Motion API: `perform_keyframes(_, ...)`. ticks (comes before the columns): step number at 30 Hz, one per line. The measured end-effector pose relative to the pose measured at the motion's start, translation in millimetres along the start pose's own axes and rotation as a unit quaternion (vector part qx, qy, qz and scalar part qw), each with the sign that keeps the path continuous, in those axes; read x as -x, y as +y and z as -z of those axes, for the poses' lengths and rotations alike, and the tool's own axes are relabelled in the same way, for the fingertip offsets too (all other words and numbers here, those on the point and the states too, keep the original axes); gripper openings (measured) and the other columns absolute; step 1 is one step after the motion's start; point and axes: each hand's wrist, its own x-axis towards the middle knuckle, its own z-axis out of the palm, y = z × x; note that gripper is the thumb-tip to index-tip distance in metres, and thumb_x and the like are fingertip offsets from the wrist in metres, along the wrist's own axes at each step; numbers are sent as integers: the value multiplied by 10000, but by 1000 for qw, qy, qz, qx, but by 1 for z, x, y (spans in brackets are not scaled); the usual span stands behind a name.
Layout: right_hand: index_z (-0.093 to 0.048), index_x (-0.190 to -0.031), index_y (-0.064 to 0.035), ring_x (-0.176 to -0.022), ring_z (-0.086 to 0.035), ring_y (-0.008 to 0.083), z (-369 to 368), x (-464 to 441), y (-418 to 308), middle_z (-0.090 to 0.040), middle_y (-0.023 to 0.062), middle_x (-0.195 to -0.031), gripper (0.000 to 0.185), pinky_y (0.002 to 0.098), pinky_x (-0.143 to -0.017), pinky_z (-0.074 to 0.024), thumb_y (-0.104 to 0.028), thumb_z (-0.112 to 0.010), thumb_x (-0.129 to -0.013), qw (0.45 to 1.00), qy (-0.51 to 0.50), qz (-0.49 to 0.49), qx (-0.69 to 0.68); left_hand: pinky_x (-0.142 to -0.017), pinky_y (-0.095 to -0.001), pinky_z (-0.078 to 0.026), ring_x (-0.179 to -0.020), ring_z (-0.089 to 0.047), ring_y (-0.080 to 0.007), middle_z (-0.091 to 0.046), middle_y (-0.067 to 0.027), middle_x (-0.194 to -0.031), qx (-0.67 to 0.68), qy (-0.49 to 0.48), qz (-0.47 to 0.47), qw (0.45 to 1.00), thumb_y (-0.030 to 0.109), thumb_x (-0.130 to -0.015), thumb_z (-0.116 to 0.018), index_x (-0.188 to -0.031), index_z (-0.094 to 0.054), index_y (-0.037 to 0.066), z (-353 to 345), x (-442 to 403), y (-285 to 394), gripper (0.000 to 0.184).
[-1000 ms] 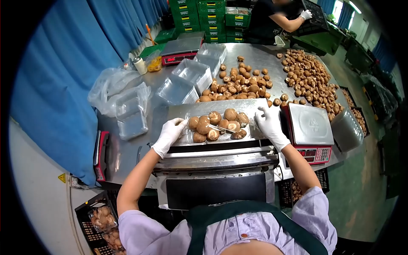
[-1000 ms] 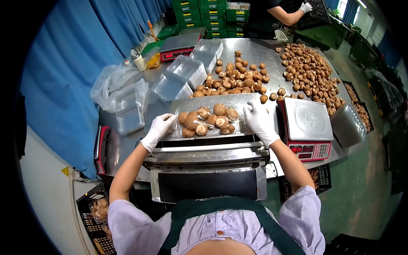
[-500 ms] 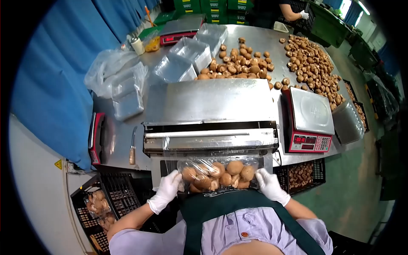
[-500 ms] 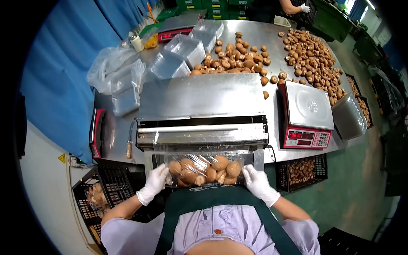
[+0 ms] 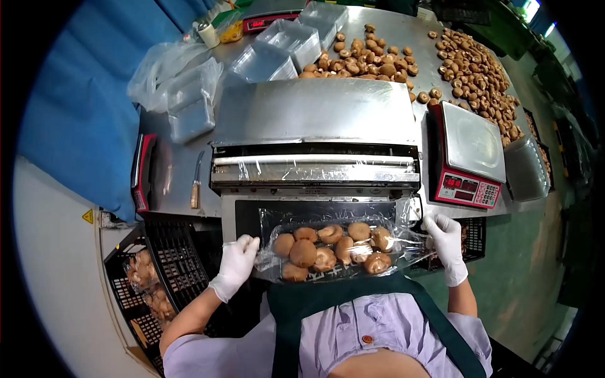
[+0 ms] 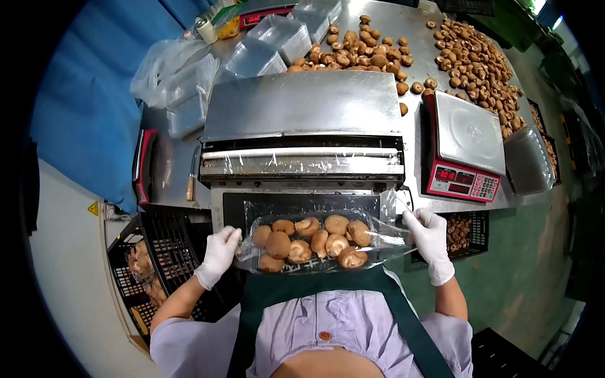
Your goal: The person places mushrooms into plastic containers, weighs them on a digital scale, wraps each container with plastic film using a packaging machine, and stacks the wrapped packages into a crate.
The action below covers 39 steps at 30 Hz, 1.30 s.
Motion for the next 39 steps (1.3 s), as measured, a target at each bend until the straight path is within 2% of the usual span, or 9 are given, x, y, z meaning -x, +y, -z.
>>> perform_keyframes(2, -585, -663, -6, -459, -459, 56, -10, 6, 39, -543, 2, -544, 271, 237, -443, -384, -184, -652, -857, 998, -16, -8, 63, -571, -408, -477, -644, -618, -353, -582, -201, -653, -59, -70, 50, 995, 192, -895, -532, -793, -607, 27, -7, 22, 6, 207)
perform_keyframes(8, -638, -949, 11, -587, -583, 149, -58, 18, 144, -628, 19, -673, 200, 317, -601, -502, -149, -644, -831, 920, -175, 204, 286, -747, -356, -516, -848, -652, -289, -646, -182, -898, 129, -222, -176, 950, 174, -906, -509, -994, -600, 16, -91, 14, 1, 203)
perform_keyframes(11, -636, -954, 9, -609, -588, 151, -74, -5, 112, -629, 24, -687, 200, 320, -617, -503, -150, -638, -832, 927, -212, 224, 213, -771, -308, -516, -886, -631, -220, -639, -127, -940, 669, -302, 191, 651, 187, -896, -551, -1048, -584, -5, -92, 6, 46, 247)
perform_keyframes(22, -631, -971, 1, -689, -608, 160, -3, 7, -3, -635, 44, -742, 202, 328, -679, -510, -150, -618, -837, 863, -454, 175, -132, -680, -247, -521, -773, -609, -172, -584, -90, -771, 542, -579, 47, 608, 163, -914, -521, -1148, -510, -22, -92, -8, 170, 298)
perform_keyframes(24, -628, -873, -3, -804, -604, 206, 12, -3, -15, -639, 110, -886, 338, 315, -746, -486, -338, -638, -834, 939, -311, 98, -108, -845, -266, -486, -950, -601, -201, -619, -145, -1009, 628, -652, 121, 406, 180, -868, -594, -1156, -533, -42, -112, -9, 160, 369)
perform_keyframes(26, -639, -872, -32, -884, -589, 226, 43, -31, -7, -621, 102, -962, 422, 324, -809, -469, -448, -577, -841, 900, -215, 101, -365, -841, -256, -484, -947, -600, -186, -620, -131, -1010, 632, -632, 100, 437, 179, -877, -583, -1156, -538, -29, -115, -4, 166, 351)
perform_keyframes(30, -657, -838, -64, -982, -570, 254, 59, -59, -35, -603, 93, -1015, 416, 336, -862, -450, -440, -484, -877, 632, -524, 381, -426, -831, -237, -479, -941, -598, -156, -620, -104, -1014, 613, -570, 37, 547, 176, -895, -560, -1157, -550, -3, -114, 10, 175, 318)
perform_keyframes(36, -658, -827, -53, -962, -590, 251, -4, -37, -42, -619, 104, -985, 348, 330, -844, -462, -368, -513, -860, 673, -638, 351, -127, -818, -208, -472, -932, -595, -111, -620, -63, -1019, 239, -232, -232, 914, 173, -922, -526, -1158, -567, 35, -101, 42, 176, 277)
perform_keyframes(39, -658, -821, -47, -953, -600, 250, -24, -39, -33, -627, 109, -971, 314, 327, -835, -468, -331, -528, -851, 688, -631, 356, -57, -827, -209, -468, -954, -595, -113, -616, -51, -1051, 277, -136, -183, 934, 195, -936, -511, -1128, -591, 43, -130, 40, 147, 257)
